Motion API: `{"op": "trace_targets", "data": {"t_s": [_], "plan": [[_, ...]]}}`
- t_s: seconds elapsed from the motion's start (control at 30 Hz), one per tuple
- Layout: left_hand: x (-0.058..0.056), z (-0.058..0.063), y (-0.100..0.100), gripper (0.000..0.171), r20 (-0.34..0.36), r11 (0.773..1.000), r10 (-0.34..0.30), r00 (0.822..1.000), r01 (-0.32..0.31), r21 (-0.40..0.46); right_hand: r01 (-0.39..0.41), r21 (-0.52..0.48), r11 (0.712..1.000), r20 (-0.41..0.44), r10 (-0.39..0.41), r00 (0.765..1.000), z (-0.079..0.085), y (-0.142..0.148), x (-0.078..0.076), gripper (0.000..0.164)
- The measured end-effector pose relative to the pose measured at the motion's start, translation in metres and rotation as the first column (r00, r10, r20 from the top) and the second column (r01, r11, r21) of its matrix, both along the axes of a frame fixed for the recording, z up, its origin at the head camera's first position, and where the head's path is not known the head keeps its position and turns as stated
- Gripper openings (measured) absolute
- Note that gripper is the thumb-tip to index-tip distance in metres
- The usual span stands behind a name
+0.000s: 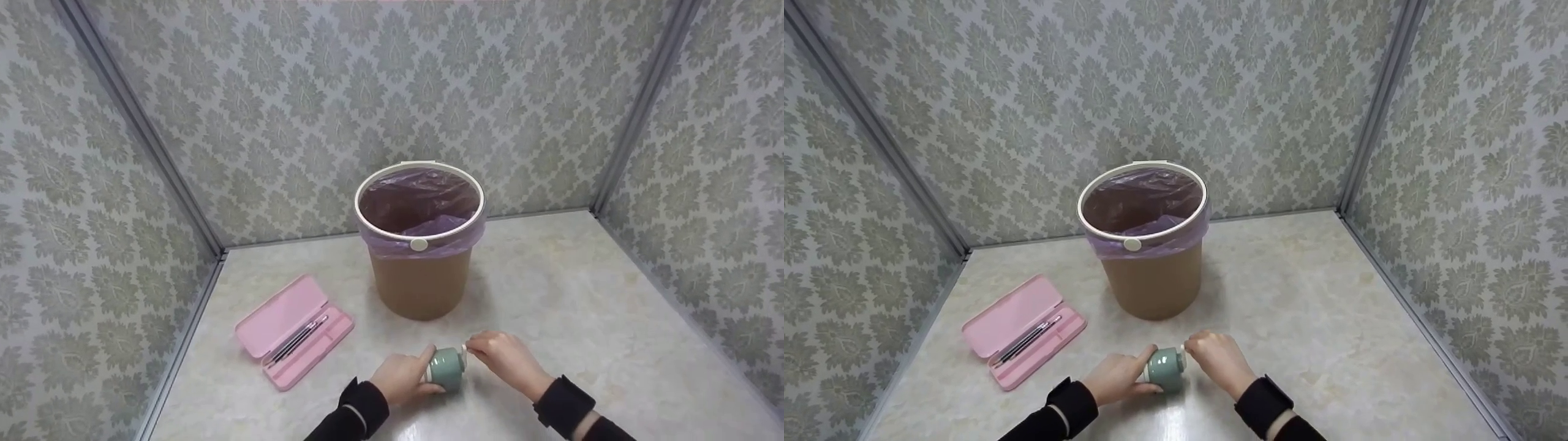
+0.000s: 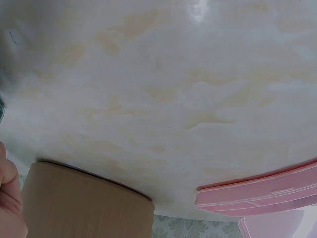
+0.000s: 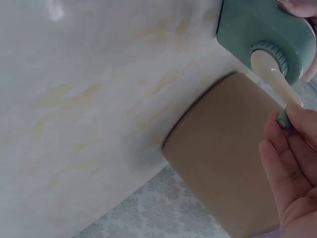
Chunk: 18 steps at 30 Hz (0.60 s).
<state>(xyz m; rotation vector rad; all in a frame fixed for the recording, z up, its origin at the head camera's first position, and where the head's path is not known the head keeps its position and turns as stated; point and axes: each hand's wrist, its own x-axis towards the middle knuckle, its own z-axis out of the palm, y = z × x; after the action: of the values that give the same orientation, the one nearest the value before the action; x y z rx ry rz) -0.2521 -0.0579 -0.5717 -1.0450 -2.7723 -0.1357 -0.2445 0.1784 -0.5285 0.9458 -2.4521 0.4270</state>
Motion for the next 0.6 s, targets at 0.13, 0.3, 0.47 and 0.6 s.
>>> {"op": "trace_targets", "data": {"t_s": [0.13,0.3,0.47,0.6], "plan": [[-0.003,-0.001,0.000,0.075,-0.016,1.000,-0.001,1.000,0.001,0.007,0.008,-0.005,1.000,0.025,-0.008,1.000,0.002,-0.001,-0.010,0.006],[-0.005,-0.002,-0.001,0.077,-0.026,1.000,-0.010,1.000,0.010,-0.002,0.000,0.008,1.000,0.035,-0.001,0.999,0.001,-0.003,-0.017,0.005],[-0.003,-0.004,-0.001,0.077,-0.011,1.000,-0.009,1.000,0.009,0.004,-0.003,0.049,0.999,0.046,0.001,0.999,-0.002,-0.005,-0.020,0.005],[-0.001,-0.006,-0.002,0.078,0.010,1.000,-0.003,1.000,0.003,0.012,0.003,0.060,0.998,0.054,-0.006,0.999,-0.004,-0.007,-0.022,0.006]]}}
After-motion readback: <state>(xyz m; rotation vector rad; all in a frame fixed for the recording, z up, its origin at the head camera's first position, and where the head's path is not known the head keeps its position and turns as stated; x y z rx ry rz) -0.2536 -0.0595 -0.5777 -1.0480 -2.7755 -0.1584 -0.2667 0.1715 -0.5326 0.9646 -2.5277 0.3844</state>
